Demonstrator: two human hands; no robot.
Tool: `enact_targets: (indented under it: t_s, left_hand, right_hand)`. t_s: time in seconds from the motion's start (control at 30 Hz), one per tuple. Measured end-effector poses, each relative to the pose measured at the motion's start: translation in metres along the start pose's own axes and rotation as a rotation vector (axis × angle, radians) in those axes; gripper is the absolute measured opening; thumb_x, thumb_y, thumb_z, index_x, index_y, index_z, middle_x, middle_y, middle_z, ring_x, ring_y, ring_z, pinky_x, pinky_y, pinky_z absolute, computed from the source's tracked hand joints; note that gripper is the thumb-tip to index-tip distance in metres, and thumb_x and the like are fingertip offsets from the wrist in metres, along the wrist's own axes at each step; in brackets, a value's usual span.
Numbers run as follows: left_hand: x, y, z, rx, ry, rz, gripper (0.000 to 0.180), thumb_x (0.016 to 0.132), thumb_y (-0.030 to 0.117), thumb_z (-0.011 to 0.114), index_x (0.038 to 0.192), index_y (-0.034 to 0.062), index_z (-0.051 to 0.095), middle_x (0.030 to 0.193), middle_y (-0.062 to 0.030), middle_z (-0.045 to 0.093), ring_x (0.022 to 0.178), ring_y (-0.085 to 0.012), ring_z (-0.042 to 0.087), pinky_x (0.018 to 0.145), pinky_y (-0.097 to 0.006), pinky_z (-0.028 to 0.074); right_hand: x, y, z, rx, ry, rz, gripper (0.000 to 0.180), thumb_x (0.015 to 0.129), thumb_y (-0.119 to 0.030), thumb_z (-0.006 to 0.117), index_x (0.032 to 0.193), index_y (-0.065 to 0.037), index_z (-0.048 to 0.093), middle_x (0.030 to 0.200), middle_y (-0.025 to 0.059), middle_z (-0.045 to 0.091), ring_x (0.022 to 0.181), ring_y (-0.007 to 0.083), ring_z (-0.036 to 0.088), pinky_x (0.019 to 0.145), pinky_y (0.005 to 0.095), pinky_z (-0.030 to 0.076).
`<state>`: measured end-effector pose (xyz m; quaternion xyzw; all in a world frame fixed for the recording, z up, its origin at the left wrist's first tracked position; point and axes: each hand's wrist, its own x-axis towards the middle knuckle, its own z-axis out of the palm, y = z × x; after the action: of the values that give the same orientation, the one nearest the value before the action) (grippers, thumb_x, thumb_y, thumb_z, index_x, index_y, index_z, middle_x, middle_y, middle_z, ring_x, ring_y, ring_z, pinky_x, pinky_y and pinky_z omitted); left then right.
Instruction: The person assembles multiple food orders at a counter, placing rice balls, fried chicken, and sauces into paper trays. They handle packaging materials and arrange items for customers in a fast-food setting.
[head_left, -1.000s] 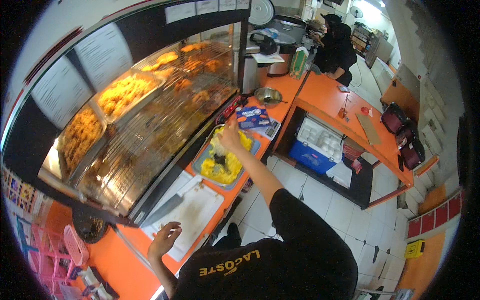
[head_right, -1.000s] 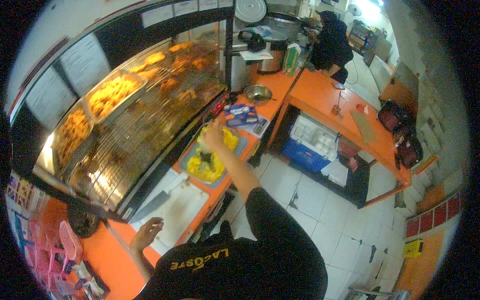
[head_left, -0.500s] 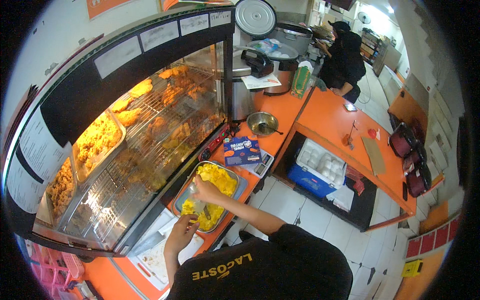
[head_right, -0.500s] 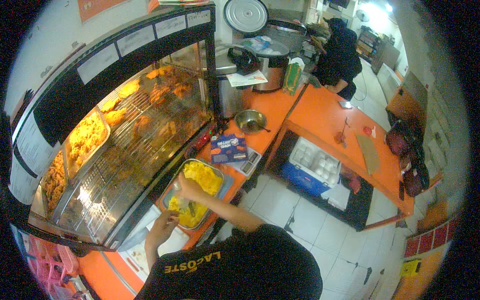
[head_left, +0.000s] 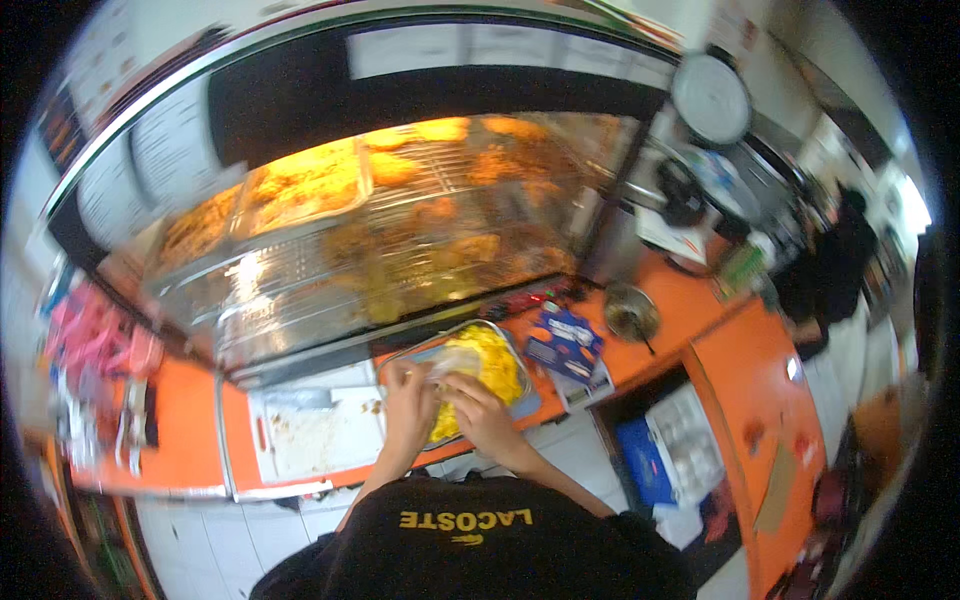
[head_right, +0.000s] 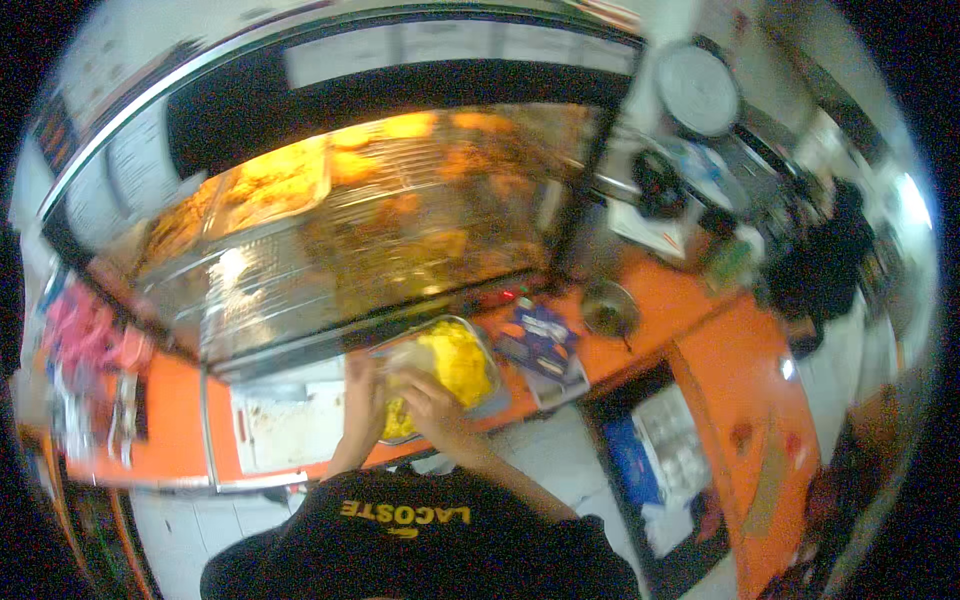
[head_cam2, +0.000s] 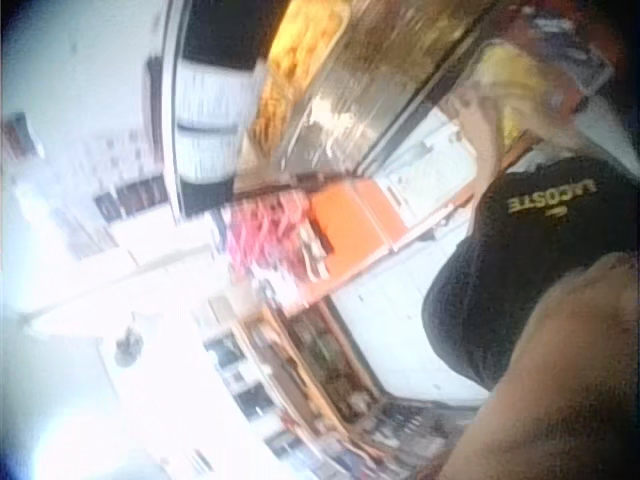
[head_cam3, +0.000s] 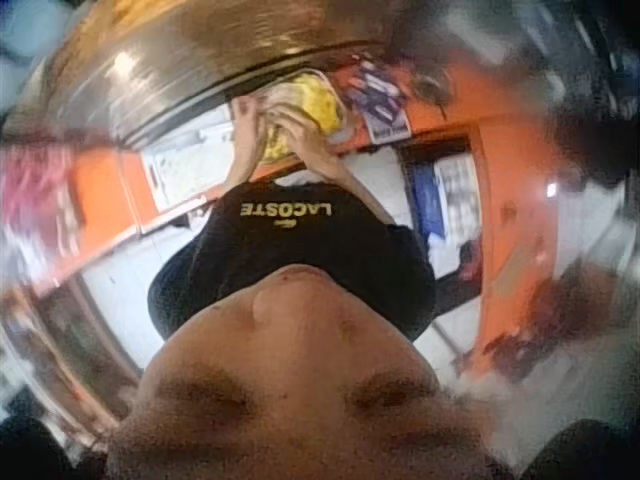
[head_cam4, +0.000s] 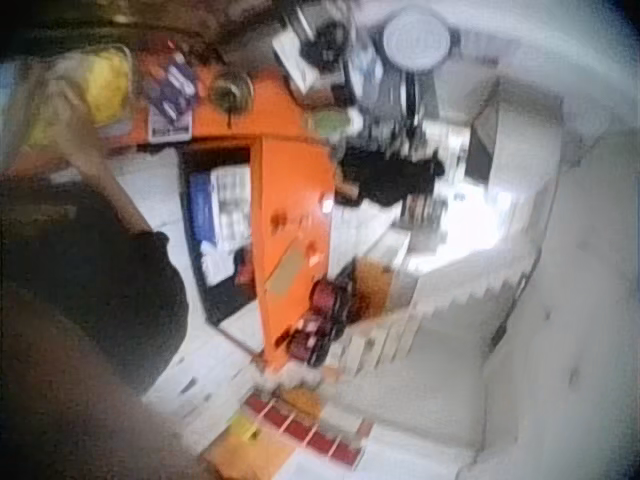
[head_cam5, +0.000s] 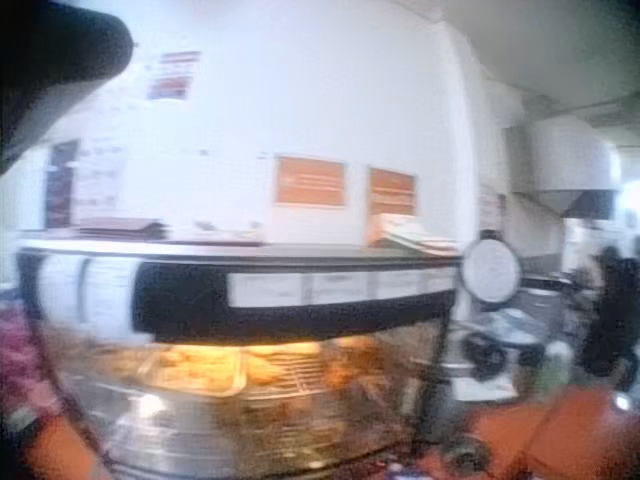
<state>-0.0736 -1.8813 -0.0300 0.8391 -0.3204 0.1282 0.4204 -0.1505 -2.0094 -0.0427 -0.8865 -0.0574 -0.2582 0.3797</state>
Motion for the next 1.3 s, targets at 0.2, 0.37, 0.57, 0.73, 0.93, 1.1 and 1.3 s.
enact_targets:
  t_s: [0.2,0.37,0.57,0.73,0.93,1.1,1.3]
  left_hand:
    - [0.001,0.020,0.004,0.057,-0.134,0.326,0.021,0.080,0.014,0.061,0.100,0.0067,0.062,0.099,-0.0116,0.051,0.081,-0.0275,0.060,0.064,-0.037,0.051]
    - [-0.001,0.040,-0.019,0.107,-0.046,0.355,0.019,0.077,0.017,0.066,0.090,0.0048,0.059,0.091,-0.0085,0.052,0.084,-0.0247,0.057,0.068,-0.037,0.051]
    - [-0.011,0.027,-0.028,0.028,-0.043,0.525,0.021,0.075,0.014,0.067,0.093,0.0058,0.059,0.090,-0.0068,0.054,0.082,-0.0249,0.054,0.071,-0.034,0.047]
    - [-0.027,0.020,-0.027,-0.179,0.080,0.541,0.022,0.080,0.014,0.065,0.099,0.0047,0.058,0.094,-0.0094,0.055,0.086,-0.0272,0.055,0.075,-0.036,0.045]
    - [-0.023,0.022,-0.002,-0.221,0.021,0.290,0.026,0.083,0.016,0.064,0.102,0.0016,0.056,0.097,-0.0127,0.054,0.088,-0.0299,0.055,0.077,-0.037,0.045]
    - [-0.015,0.023,-0.005,-0.213,-0.083,0.351,0.022,0.081,0.012,0.063,0.098,0.0013,0.055,0.093,-0.0130,0.051,0.088,-0.0301,0.055,0.076,-0.036,0.047]
    - [-0.017,0.015,-0.006,-0.364,-0.205,0.490,0.017,0.078,0.005,0.060,0.092,0.0019,0.052,0.089,-0.0123,0.047,0.086,-0.0301,0.054,0.074,-0.036,0.046]
  right_hand:
    - [-0.001,0.038,0.019,0.002,-0.144,0.059,0.038,0.082,-0.011,0.057,0.119,-0.004,0.052,0.117,0.0176,0.057,0.110,0.0340,0.056,0.090,0.0411,0.046]
    - [0.018,0.021,0.022,0.136,-0.020,-0.010,0.033,0.081,-0.018,0.059,0.110,-0.004,0.053,0.108,0.0162,0.052,0.105,0.0321,0.052,0.088,0.0405,0.043]
    - [0.011,0.020,0.029,0.290,0.026,0.159,0.025,0.081,-0.025,0.059,0.095,-0.004,0.055,0.097,0.0137,0.051,0.088,0.0303,0.052,0.074,0.0400,0.041]
    - [0.017,0.039,0.001,0.597,-0.001,0.136,0.035,0.088,-0.031,0.052,0.108,-0.004,0.046,0.114,0.0128,0.044,0.103,0.0280,0.044,0.084,0.0391,0.034]
    - [0.026,0.018,0.000,1.375,-0.083,0.261,0.052,0.094,-0.033,0.042,0.135,-0.006,0.026,0.141,0.0113,0.024,0.129,0.0245,0.024,0.105,0.0377,0.019]
    - [0.038,0.008,-0.001,1.480,-0.189,0.324,0.061,0.099,-0.035,0.033,0.149,-0.008,0.011,0.155,0.0095,0.012,0.143,0.0231,0.014,0.116,0.0377,0.012]
    - [0.063,-0.009,0.009,1.242,-0.159,0.952,0.056,0.099,-0.040,0.033,0.144,-0.007,0.025,0.148,0.0106,0.028,0.135,0.0233,0.029,0.111,0.0367,0.025]
